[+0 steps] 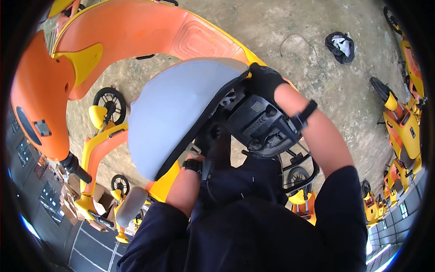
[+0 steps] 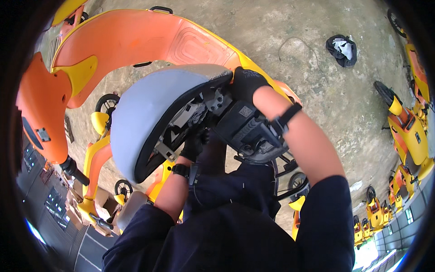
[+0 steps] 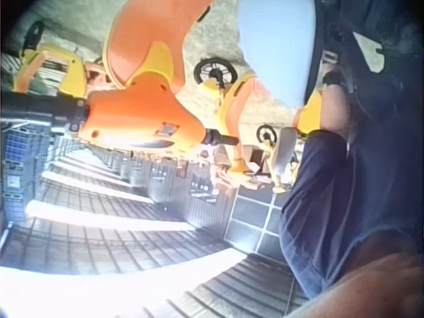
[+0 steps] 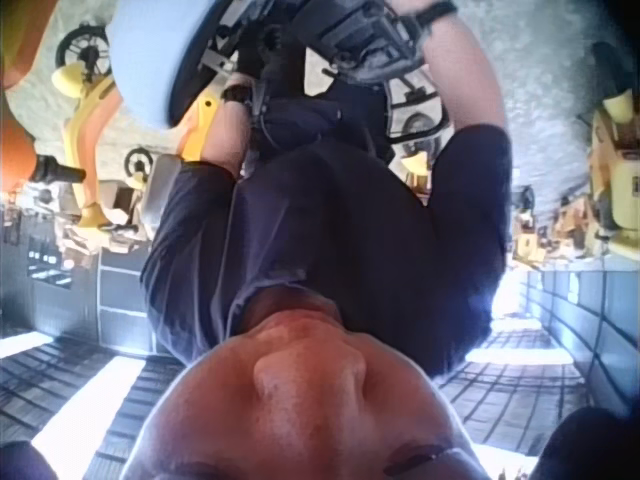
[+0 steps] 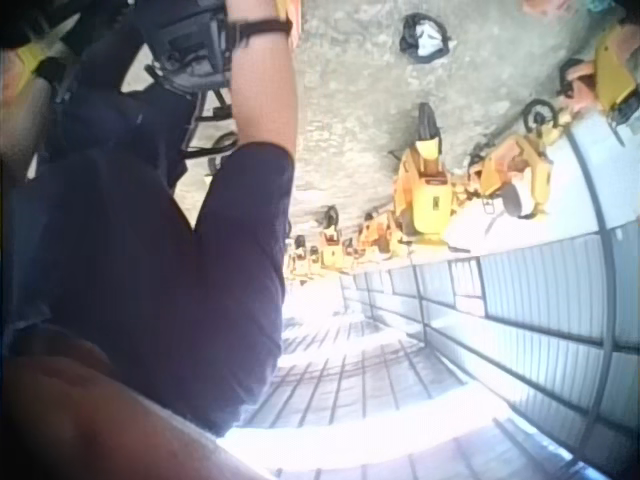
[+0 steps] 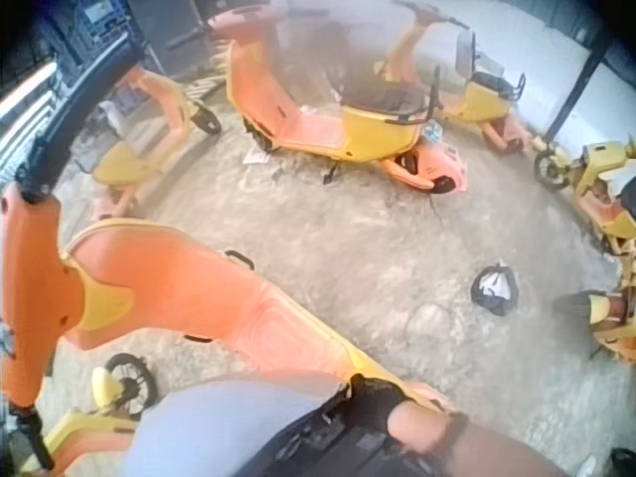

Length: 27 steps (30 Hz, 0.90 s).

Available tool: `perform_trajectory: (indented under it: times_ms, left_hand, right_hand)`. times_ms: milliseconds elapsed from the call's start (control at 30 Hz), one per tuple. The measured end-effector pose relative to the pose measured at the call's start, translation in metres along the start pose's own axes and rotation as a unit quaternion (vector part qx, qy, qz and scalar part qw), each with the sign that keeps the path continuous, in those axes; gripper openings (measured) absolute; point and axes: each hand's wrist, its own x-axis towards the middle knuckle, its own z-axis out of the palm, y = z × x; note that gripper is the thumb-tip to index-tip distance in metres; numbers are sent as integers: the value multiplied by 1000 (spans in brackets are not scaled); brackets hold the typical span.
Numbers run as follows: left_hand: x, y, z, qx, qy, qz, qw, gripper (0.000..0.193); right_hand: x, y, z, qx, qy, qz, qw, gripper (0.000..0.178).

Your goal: The person removes a silver cover from a scooter seat, lifts the seat to reveal the battery compartment, and touches the internal components before replacing the silver cover.

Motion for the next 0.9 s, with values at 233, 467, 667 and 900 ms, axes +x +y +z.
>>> perform_trajectory:
  times_ms: [233,467,667,900]
  left_hand:
    - [-57,-14,-28,519,-67,166,836,21]
    - [-89,6,-18,317,-150,31,936,20]
    - [-61,26,-48,496,-200,196,822,23]
    - [-59,42,-47,329,-151,-22,932,24]
  right_hand:
    - [-55,-4,150,292,29,-150,944,35]
    - [-25,-59,192,720,-226,163,636,37]
    - [39,-61,271,741,-152,15,654,14]
    - [35,-66,272,708,-5,51,704,21]
